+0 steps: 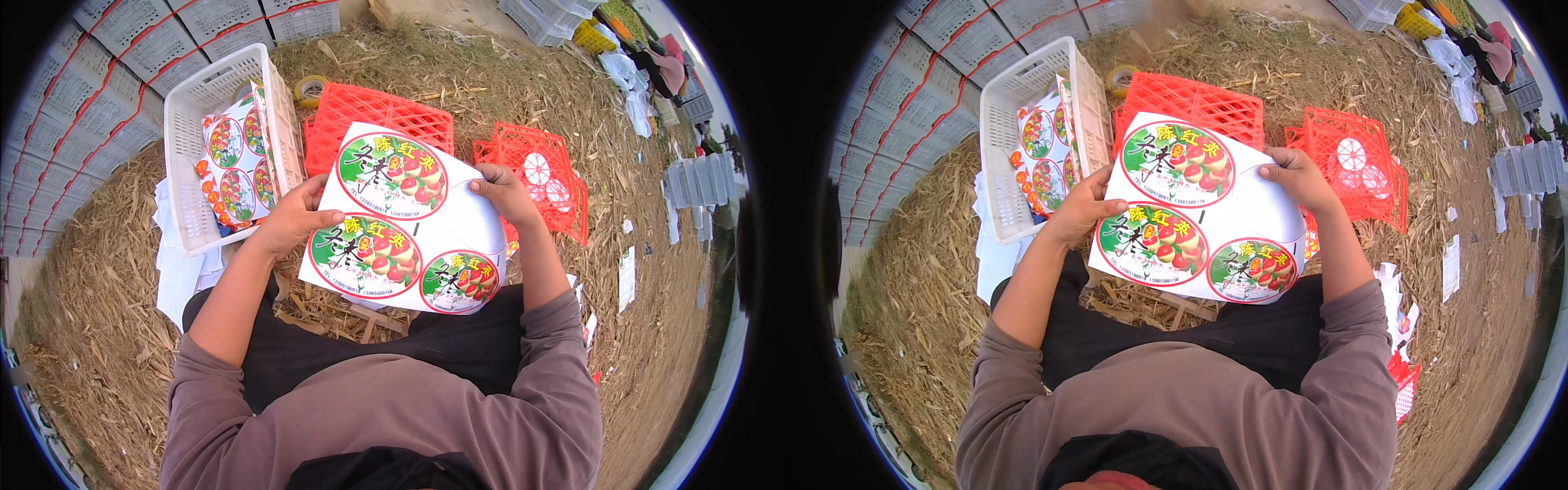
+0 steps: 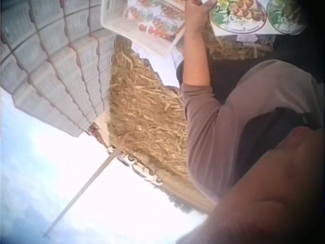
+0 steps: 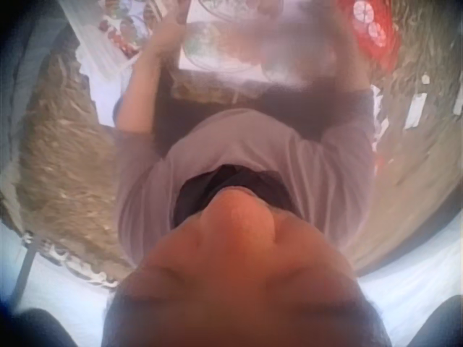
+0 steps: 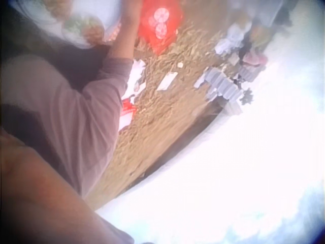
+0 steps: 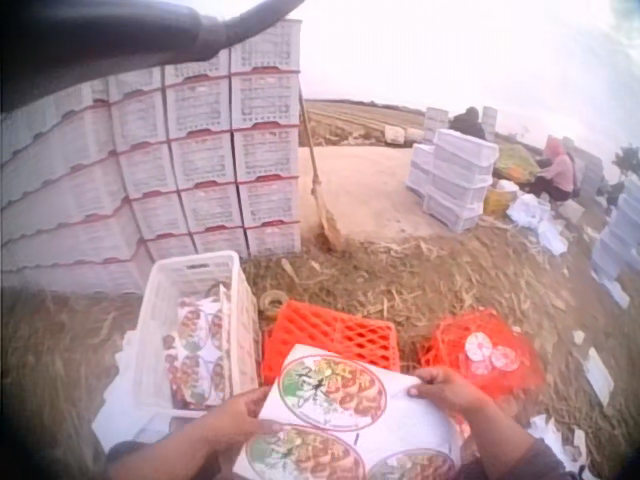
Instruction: The person sits on a straw-covered ground and repeatedly peels circular stickers from sheets, then presses each sticker onto the top of stacked red plastic crates. The person handles sticker sheets and red crates throughout the clip.
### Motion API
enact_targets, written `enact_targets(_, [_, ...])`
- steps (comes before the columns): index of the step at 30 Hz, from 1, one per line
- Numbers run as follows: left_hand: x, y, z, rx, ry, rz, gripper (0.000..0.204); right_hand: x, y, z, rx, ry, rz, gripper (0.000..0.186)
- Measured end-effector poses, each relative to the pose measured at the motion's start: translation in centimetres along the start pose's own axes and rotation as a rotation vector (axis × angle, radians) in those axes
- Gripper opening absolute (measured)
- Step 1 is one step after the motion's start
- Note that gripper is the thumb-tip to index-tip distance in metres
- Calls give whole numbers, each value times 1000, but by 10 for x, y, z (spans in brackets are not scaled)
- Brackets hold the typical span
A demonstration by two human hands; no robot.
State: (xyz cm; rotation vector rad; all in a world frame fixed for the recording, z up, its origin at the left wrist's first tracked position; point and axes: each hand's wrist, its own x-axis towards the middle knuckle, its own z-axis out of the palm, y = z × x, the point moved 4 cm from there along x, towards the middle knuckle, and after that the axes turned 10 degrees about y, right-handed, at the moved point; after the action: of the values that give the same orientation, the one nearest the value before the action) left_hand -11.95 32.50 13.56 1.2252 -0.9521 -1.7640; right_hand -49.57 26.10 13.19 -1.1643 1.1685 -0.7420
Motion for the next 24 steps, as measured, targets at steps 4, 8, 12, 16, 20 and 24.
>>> enact_targets(4, [0, -27, 6, 138, 35, -94, 39, 7, -15, 19, -485, 299, -89, 36])
enact_targets(8, [1, -35, 16, 88, 54, -60, 29, -31, -48, 93, -912, 378, -919, 57])
enact_targets(12, [-1, -41, 37, 123, 5, 92, 26, -41, -42, 143, -806, 226, -970, 42])
enact_targets(16, [-10, -33, 39, 428, 111, 372, 25, -41, -32, 154, -722, 227, -990, 23])
enact_targets(20, [-22, -22, 44, 573, 177, 631, 23, -40, -26, 152, -528, 151, -895, 21])
enact_targets(24, [-24, -21, 46, 565, 170, 646, 25, -37, -19, 150, -338, 142, -734, 13])
